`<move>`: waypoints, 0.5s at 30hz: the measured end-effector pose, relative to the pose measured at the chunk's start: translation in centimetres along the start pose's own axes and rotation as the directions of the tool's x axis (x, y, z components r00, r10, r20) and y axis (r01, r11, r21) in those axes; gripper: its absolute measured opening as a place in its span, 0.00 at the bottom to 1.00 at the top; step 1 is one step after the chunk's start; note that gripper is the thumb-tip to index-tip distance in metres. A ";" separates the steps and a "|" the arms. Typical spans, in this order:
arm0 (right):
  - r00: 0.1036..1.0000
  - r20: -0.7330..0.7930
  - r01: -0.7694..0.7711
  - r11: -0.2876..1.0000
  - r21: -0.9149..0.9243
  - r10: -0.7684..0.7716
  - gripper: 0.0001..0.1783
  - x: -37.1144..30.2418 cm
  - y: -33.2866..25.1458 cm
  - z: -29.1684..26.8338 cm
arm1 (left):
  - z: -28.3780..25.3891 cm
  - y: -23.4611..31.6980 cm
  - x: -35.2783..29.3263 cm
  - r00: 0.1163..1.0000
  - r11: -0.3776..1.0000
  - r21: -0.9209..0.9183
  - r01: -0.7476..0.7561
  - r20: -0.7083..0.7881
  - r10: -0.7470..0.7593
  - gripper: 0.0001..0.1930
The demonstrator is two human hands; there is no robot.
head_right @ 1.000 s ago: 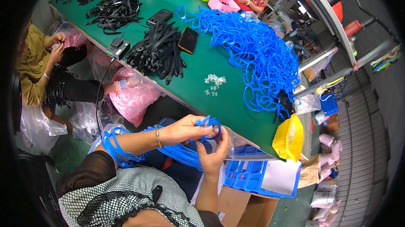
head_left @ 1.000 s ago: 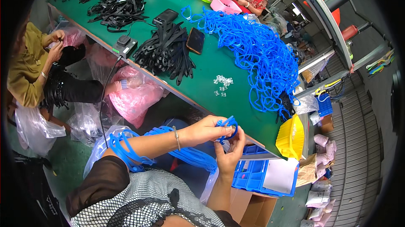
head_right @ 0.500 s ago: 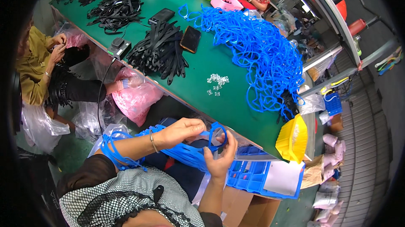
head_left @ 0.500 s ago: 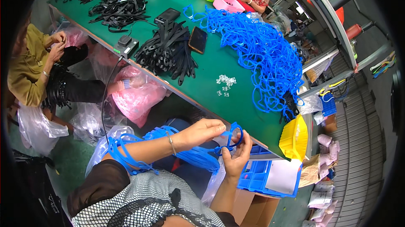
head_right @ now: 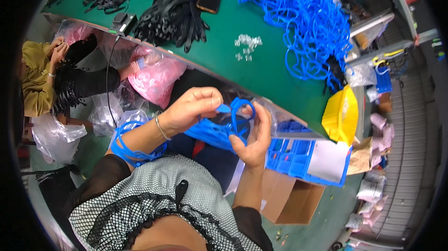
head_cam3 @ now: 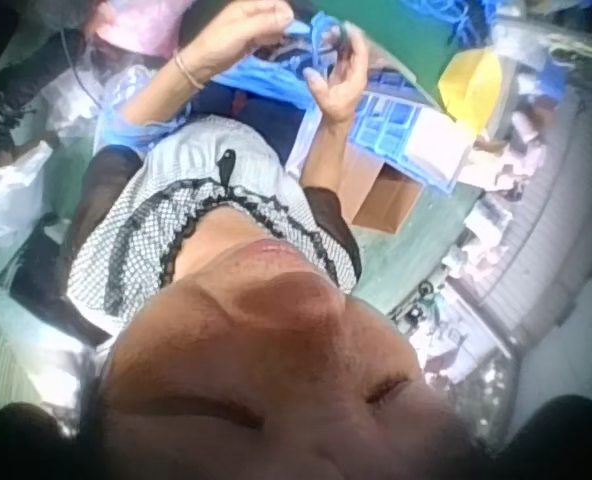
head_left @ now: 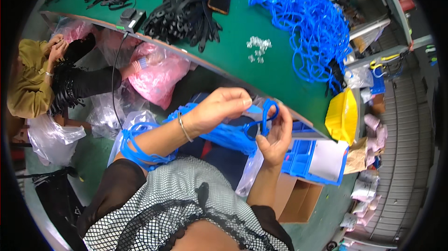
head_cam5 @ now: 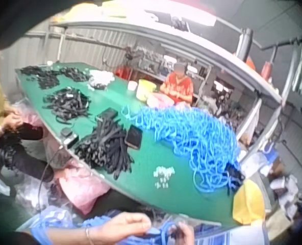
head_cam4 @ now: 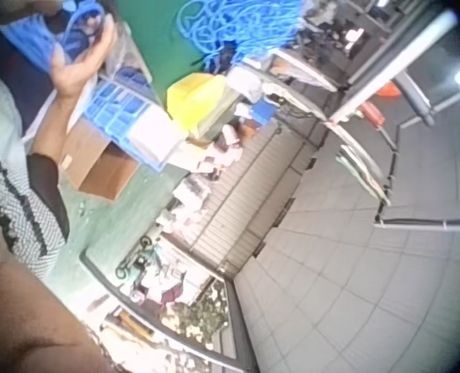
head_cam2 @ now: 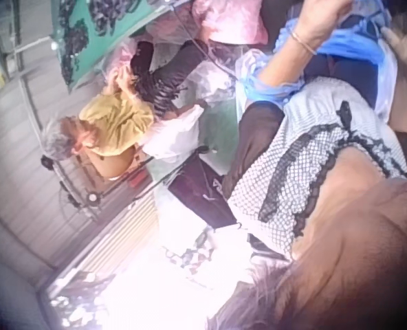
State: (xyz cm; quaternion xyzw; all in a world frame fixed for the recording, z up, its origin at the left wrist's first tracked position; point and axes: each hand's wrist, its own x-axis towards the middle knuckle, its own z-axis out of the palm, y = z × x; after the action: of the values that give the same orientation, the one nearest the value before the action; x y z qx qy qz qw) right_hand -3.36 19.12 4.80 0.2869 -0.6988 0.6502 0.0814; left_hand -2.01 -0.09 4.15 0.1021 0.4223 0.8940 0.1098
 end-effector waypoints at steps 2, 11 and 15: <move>1.000 0.013 -0.006 1.000 0.001 0.006 0.45 -0.1 0.4 0.0 | 0.0 0.0 -0.1 1.000 1.000 0.005 0.025 -0.011 -0.025 0.10; 0.999 0.035 -0.018 0.999 0.040 0.016 0.44 -1.2 0.3 -0.2 | 0.1 -0.5 -0.4 0.995 0.992 -0.084 0.094 -0.012 -0.095 0.09; 0.998 0.060 -0.008 1.000 0.023 0.006 0.43 -1.5 0.7 -0.4 | 0.5 -0.5 -0.3 0.996 0.989 -0.122 0.087 0.000 -0.087 0.10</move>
State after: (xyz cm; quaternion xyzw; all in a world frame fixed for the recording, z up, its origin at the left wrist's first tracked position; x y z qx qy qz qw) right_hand -2.57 19.92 3.57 0.3048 -0.6943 0.6497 0.0548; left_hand -1.51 0.55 4.05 0.0742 0.3714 0.9127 0.1536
